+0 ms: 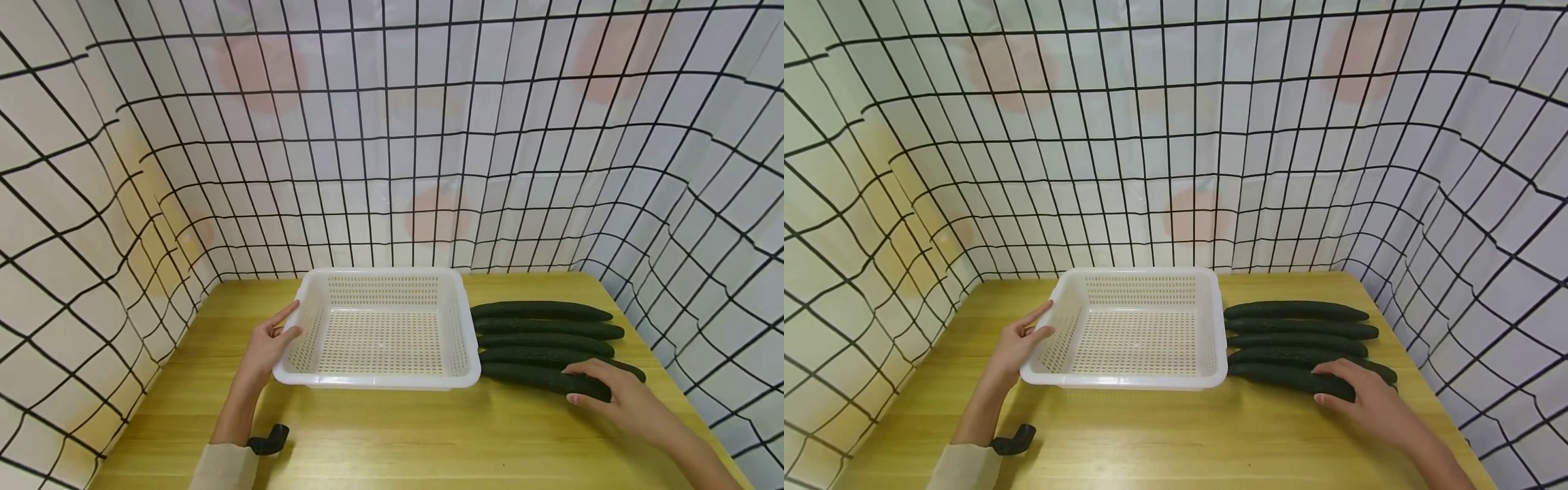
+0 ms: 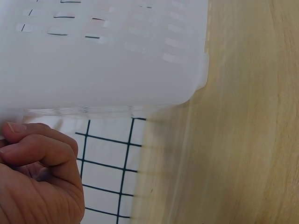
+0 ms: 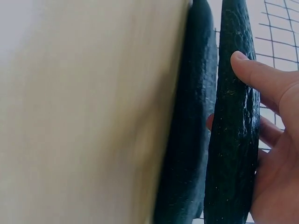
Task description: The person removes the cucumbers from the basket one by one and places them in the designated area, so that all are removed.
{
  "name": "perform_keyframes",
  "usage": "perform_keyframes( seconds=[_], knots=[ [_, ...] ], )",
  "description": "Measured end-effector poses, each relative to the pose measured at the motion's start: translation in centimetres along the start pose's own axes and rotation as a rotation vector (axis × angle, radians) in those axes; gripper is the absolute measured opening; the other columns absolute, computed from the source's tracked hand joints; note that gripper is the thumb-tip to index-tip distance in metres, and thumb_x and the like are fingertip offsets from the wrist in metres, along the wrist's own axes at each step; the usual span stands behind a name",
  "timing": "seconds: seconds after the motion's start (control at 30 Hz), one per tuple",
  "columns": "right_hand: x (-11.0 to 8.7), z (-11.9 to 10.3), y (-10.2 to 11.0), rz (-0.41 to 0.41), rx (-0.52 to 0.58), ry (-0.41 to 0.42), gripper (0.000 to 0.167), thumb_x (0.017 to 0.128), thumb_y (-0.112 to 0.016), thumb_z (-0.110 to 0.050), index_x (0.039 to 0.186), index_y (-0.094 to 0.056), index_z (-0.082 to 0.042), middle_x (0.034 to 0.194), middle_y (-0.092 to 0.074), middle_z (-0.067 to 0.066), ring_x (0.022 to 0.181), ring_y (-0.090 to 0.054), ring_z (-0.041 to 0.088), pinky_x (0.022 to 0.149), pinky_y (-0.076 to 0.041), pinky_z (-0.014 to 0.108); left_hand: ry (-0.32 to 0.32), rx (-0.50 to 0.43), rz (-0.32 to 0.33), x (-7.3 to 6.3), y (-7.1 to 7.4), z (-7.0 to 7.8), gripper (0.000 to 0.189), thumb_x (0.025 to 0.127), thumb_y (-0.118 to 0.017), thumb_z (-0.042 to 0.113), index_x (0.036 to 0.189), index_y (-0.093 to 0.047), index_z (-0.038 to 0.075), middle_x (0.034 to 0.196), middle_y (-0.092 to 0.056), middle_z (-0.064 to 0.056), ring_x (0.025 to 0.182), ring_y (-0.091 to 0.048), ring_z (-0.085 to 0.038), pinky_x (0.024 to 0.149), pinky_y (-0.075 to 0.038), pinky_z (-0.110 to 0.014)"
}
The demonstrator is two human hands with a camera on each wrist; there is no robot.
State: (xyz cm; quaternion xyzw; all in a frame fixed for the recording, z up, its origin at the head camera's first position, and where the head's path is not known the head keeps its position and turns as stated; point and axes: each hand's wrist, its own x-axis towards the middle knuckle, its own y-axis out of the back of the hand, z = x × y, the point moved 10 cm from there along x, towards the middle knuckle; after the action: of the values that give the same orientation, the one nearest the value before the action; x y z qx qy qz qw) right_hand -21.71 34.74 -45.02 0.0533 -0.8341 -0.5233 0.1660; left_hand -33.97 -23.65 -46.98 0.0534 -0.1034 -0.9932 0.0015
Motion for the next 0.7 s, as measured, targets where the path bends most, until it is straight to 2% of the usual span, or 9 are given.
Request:
perform_keyframes(
  seconds=[0.13, 0.27, 0.47, 0.7],
  knots=[
    [-0.2, 0.0, -0.7, -0.012, 0.013, 0.000, 0.037, 0.090, -0.078, -0.039, 0.125, -0.068, -0.031, 0.123, -0.069, -0.010, 0.112, -0.063, 0.007, 0.086, -0.057, 0.034, -0.001, 0.006, 0.009, 0.0, 0.1, -0.1, 0.059, 0.100, -0.065, 0.018, 0.155, -0.048, 0.029, 0.128, -0.067, -0.027, 0.091, -0.074, -0.023, 0.071, -0.062, -0.039],
    [-0.3, 0.0, -1.1, -0.012, 0.013, 0.000, 0.037, 0.088, -0.080, -0.038, 0.123, -0.068, -0.032, 0.122, -0.068, -0.012, 0.111, -0.064, 0.007, 0.085, -0.057, 0.035, 0.007, 0.014, 0.013, 0.0, 0.1, -0.1, 0.059, 0.100, -0.065, 0.017, 0.155, -0.048, 0.030, 0.122, -0.070, -0.025, 0.089, -0.074, -0.023, 0.071, -0.062, -0.039],
    [-0.2, -0.2, -1.1, -0.006, -0.005, -0.006, 0.037, 0.087, -0.081, -0.040, 0.121, -0.069, -0.031, 0.121, -0.068, -0.012, 0.111, -0.067, 0.025, 0.086, -0.057, 0.043, 0.004, 0.022, 0.015, 0.1, 0.1, -0.1, 0.059, 0.100, -0.064, 0.018, 0.155, -0.048, 0.031, 0.127, -0.067, -0.027, 0.090, -0.074, -0.023, 0.071, -0.062, -0.039],
    [-0.5, 0.1, -1.6, 0.016, -0.050, 0.021, 0.035, 0.083, -0.084, -0.042, 0.115, -0.071, -0.037, 0.114, -0.068, -0.017, 0.105, -0.062, 0.012, 0.083, -0.056, 0.038, -0.007, 0.009, 0.005, -0.1, 0.1, -0.1, 0.059, 0.100, -0.064, 0.017, 0.155, -0.048, 0.030, 0.121, -0.070, -0.028, 0.091, -0.076, -0.027, 0.071, -0.063, -0.040]
  ],
)
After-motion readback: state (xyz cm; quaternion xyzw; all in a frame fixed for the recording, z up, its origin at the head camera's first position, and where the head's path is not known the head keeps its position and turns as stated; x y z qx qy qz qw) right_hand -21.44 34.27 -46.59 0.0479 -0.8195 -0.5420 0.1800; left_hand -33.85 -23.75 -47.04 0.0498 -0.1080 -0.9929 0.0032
